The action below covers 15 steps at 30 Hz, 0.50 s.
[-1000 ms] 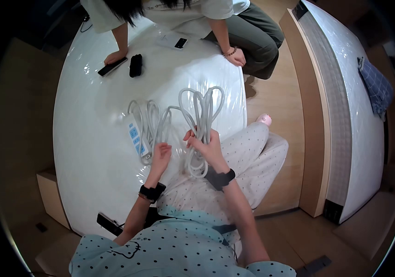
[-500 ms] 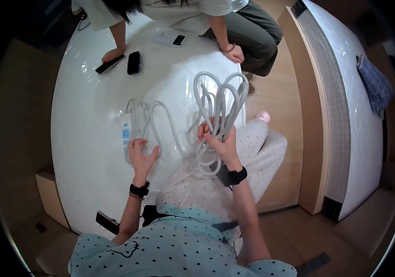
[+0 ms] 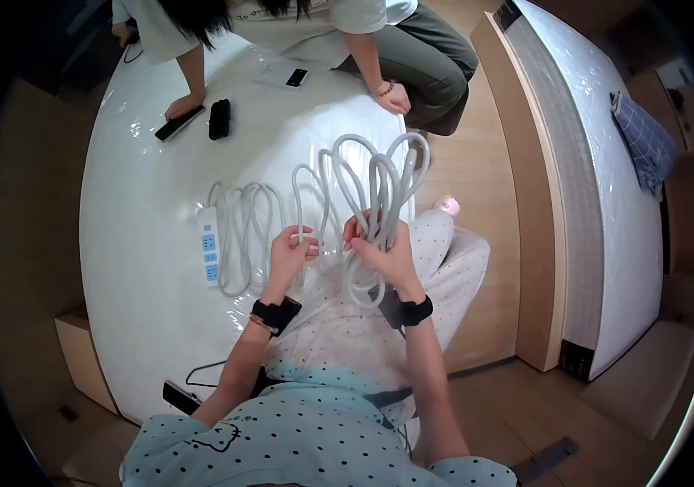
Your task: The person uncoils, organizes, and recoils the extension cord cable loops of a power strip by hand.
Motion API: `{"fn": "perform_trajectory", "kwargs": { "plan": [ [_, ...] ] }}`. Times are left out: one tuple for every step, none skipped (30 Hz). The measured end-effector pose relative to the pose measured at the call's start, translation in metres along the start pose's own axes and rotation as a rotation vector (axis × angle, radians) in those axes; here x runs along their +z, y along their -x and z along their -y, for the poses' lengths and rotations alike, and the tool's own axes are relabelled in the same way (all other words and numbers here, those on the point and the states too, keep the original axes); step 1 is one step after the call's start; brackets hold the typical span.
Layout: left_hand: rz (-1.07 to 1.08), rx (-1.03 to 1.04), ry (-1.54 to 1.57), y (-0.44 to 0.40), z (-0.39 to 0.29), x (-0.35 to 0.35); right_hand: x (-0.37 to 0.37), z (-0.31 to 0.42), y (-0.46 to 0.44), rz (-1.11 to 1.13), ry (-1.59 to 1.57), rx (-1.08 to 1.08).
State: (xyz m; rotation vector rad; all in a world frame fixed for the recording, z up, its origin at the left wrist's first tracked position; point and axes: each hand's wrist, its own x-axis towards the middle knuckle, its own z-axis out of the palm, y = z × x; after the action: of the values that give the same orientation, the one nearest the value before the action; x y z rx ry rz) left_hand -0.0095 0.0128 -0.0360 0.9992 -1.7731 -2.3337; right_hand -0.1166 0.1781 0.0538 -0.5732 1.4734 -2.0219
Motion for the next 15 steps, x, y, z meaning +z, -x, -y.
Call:
{"fn": "perform_trajectory", "kwargs": {
  "plan": [
    [0.028,0.004,0.033,0.0,-0.001,-0.008,0.0,-0.002,-0.003,-0.045,0.072,0.005],
    [0.056,0.008,0.067,0.001,-0.002,-0.016,0.001,-0.002,-0.005,-0.086,0.102,0.05],
    [0.083,0.012,0.101,0.003,-0.007,-0.018,0.001,-0.003,-0.008,-0.092,0.189,0.097],
    [0.076,0.028,0.123,0.006,-0.012,-0.018,0.0,-0.005,-0.011,-0.1,0.277,0.144],
    [0.072,0.042,0.145,0.011,-0.018,-0.019,0.0,-0.008,-0.012,-0.111,0.365,0.192],
    [0.068,0.057,0.167,0.016,-0.024,-0.019,0.001,-0.015,-0.012,-0.147,0.35,0.192],
    [0.055,0.057,0.19,0.017,-0.024,-0.02,0.004,-0.022,-0.012,-0.196,0.313,0.215],
    [0.041,0.058,0.213,0.019,-0.024,-0.022,0.008,-0.029,-0.012,-0.243,0.276,0.237],
    [0.026,0.059,0.237,0.02,-0.025,-0.023,0.011,-0.035,-0.013,-0.29,0.239,0.26],
    [0.038,0.081,0.233,0.021,-0.027,-0.023,0.013,-0.04,-0.015,-0.278,0.168,0.295],
    [0.051,0.101,0.23,0.022,-0.029,-0.021,0.015,-0.043,-0.016,-0.235,0.106,0.34],
    [0.062,0.122,0.227,0.023,-0.03,-0.02,0.016,-0.044,-0.017,-0.19,0.045,0.386],
    [0.099,0.114,0.185,0.023,-0.03,-0.017,0.018,-0.045,-0.018,-0.146,-0.017,0.432],
    [0.135,0.106,0.142,0.023,-0.03,-0.014,0.021,-0.044,-0.018,-0.119,-0.14,0.49],
    [0.172,0.099,0.1,0.022,-0.03,-0.013,0.023,-0.046,-0.017,-0.091,-0.107,0.478]
  ]
}}
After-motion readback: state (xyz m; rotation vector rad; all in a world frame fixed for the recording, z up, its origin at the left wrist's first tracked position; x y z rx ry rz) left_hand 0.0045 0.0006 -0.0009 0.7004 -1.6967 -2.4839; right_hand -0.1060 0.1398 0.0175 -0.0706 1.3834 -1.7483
